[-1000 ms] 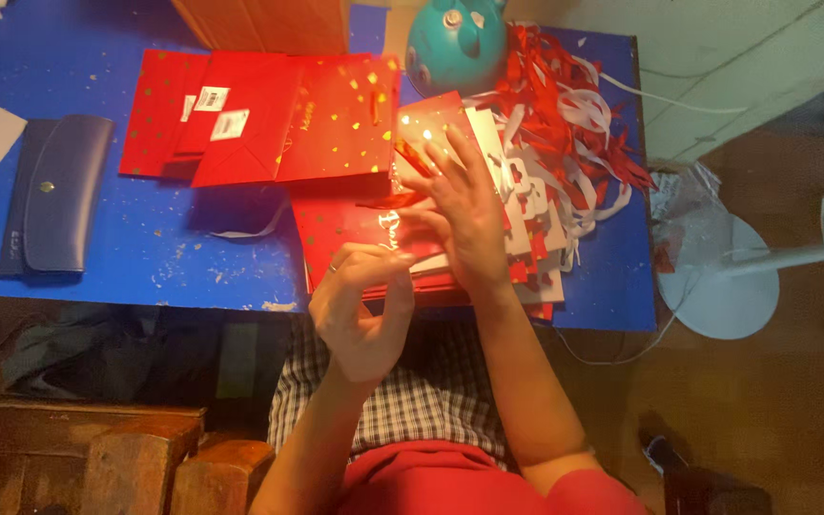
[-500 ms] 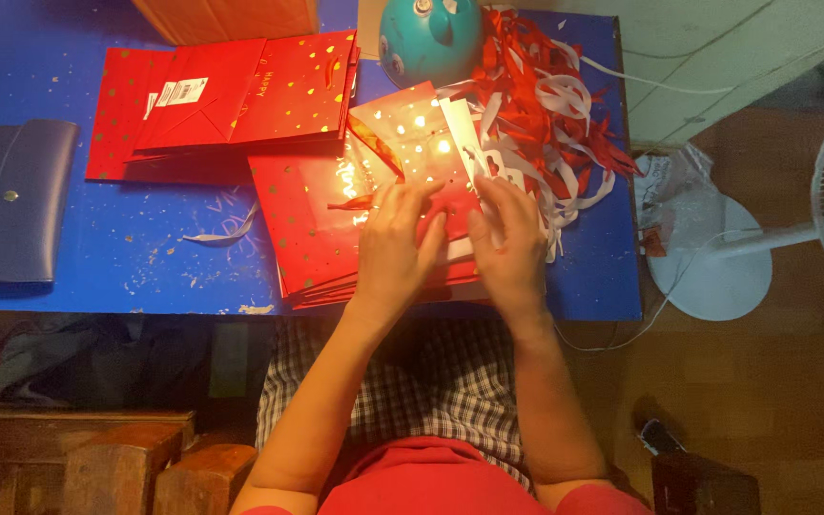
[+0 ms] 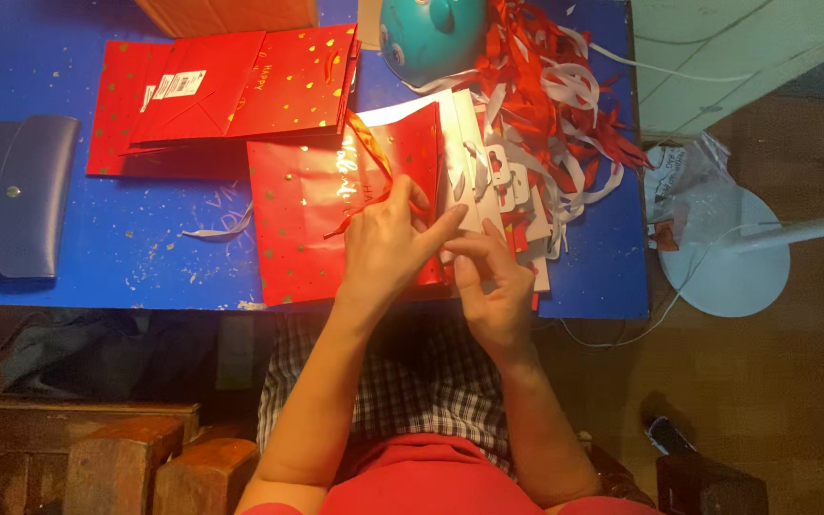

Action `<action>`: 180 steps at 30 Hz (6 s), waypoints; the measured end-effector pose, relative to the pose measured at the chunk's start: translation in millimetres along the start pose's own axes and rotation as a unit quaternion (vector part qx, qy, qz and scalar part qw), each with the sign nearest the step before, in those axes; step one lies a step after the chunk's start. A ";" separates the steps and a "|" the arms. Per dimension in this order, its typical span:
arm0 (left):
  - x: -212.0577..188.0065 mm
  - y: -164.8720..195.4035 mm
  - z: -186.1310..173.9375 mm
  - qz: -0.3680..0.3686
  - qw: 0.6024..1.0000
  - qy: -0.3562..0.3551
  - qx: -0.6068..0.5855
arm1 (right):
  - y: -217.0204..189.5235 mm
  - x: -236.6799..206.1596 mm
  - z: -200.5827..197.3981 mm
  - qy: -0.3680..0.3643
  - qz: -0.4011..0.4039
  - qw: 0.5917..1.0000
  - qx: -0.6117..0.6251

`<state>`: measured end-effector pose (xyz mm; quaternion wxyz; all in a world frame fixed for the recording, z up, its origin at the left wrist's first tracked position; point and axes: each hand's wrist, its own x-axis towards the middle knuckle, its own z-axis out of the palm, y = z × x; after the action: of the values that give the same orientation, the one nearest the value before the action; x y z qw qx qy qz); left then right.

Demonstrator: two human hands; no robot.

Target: The person sits at a blue table assembling red Valentine's Day paper gift bags. They press the bags flat, open the folded sides, and thread and tie red ribbon handles through the punched holes, setting finished bags on a stack beside the pile of ribbons.

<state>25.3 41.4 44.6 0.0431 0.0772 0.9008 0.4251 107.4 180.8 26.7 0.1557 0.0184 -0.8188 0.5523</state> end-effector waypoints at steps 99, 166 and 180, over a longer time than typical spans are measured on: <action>-26.7 -39.2 -16.9 -0.023 0.977 -0.005 -0.214 | -2.4 39.9 11.9 -0.007 -0.100 0.978 -0.184; -30.0 -41.3 -5.7 -0.001 0.956 0.041 -0.291 | 8.7 34.7 9.6 -0.031 -0.072 0.992 -0.097; -29.9 -42.2 -8.4 0.167 0.971 0.103 -0.137 | 10.3 36.6 11.1 -0.034 -0.099 0.987 -0.120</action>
<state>49.3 3.3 17.7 -0.1110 0.1759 0.8081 0.5511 67.9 179.9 23.8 0.1827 0.0990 -0.8780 0.4312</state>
